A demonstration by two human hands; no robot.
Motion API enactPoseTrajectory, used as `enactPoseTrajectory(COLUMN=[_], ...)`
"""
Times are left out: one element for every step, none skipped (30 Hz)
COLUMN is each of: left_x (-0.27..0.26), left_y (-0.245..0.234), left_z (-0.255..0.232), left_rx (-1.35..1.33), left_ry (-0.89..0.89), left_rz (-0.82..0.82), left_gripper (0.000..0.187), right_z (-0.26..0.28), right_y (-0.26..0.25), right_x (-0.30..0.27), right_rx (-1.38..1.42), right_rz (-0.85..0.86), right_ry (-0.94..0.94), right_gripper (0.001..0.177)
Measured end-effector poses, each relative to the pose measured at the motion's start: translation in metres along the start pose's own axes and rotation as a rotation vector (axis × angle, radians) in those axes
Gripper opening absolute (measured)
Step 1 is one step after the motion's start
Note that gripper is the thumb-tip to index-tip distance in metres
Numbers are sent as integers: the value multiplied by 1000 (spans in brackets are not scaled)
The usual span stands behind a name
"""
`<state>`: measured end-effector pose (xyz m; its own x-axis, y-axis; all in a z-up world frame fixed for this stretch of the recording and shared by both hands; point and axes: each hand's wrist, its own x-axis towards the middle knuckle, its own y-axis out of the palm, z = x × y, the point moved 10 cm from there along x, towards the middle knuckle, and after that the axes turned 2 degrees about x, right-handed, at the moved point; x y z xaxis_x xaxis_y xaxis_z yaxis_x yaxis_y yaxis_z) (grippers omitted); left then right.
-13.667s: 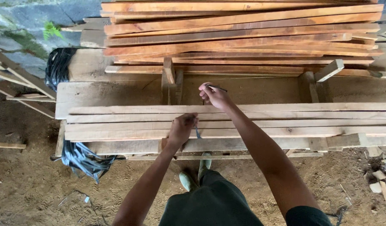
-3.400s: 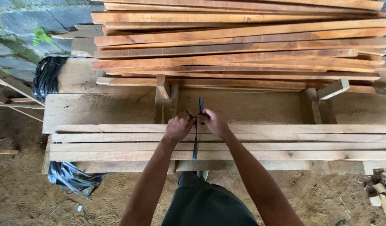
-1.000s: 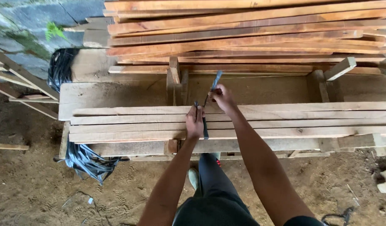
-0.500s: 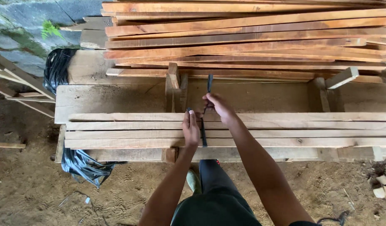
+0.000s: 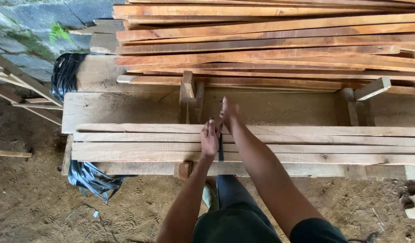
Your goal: Bundling thin wood planks together using strips of rubber.
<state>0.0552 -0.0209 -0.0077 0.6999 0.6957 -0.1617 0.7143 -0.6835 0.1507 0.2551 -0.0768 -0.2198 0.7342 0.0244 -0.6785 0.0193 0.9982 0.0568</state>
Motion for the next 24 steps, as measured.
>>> enactPoseTrajectory(left_x=[-4, -9, -11, -20, -30, -39, -45, -51, -48, -44, -40, -35, -34, -33, -32, -35, -36, -36, -34, -31, -31, -27, -28, -29], left_y=[0, -2, -5, -5, -2, 1, -1, -1, 2, 1, -1, -2, -2, -2, -2, -2, -1, 0, -2, -4, -5, -4, -3, -3], left_z=[4, 7, 11, -1, -21, -40, -36, -38, -44, -31, -22, -12, -8, -5, -1, -8, -14, -20, -13, -4, 7, 6, 6, 7], left_rx=[-2, -141, -279, -280, -273, -265, -265, -185, -107, -109, 11, 131, 132, 171, 210, 211, 197, 184, 185, 167, 147, 146, 153, 160], left_ry=[-1, 0, 7, 11, 80, 150, 139, 173, 220, 224, 262, 300, 297, 310, 320, 315, 306, 296, 296, 282, 262, 256, 245, 235], left_rz=[-3, -25, -44, -45, -10, 25, 24, 46, 71, 73, 57, 40, 45, 43, 42, 48, 47, 47, 48, 45, 46, 52, 46, 41], left_gripper=[53, 49, 46, 46, 45, 45, 45, 43, 43, 43, 42, 41, 41, 41, 42, 42, 43, 44, 44, 45, 46, 46, 45, 44], right_z=[4, 12, 22, 11, 3, -4, -1, 10, 32, 33, 41, 49, 49, 51, 53, 53, 64, 72, 69, 58, 43, 41, 37, 32], right_y=[3, -1, -2, 0, -4, -7, -11, -13, -6, -5, -4, -2, -4, -3, -3, -5, 8, 22, 26, 40, 46, 51, 57, 64], right_x=[-4, -9, -13, 2, 18, 34, 12, -10, -28, -35, -42, -49, -50, -52, -53, -61, -71, -82, -84, -81, -78, -75, -76, -76], right_rx=[-4, -30, -53, -52, -81, -109, -114, -128, -135, -132, -125, -118, -116, -131, -147, -147, -269, -391, -390, -661, -931, -932, -946, -960], right_rz=[1, -69, -136, -132, -167, -201, -208, -200, -185, -186, -179, -173, -179, -168, -158, -165, -69, 29, 28, 63, 94, 88, 121, 154], right_ry=[0, -43, -90, -93, -110, -127, -120, -180, -250, -254, -320, -386, -384, -404, -423, -419, -514, -606, -606, -548, -474, -468, -493, -518], right_gripper=[35, 39, 46, 46, 50, 53, 53, 46, 41, 41, 31, 35, 35, 36, 38, 38, 35, 37, 37, 36, 60, 60, 55, 51])
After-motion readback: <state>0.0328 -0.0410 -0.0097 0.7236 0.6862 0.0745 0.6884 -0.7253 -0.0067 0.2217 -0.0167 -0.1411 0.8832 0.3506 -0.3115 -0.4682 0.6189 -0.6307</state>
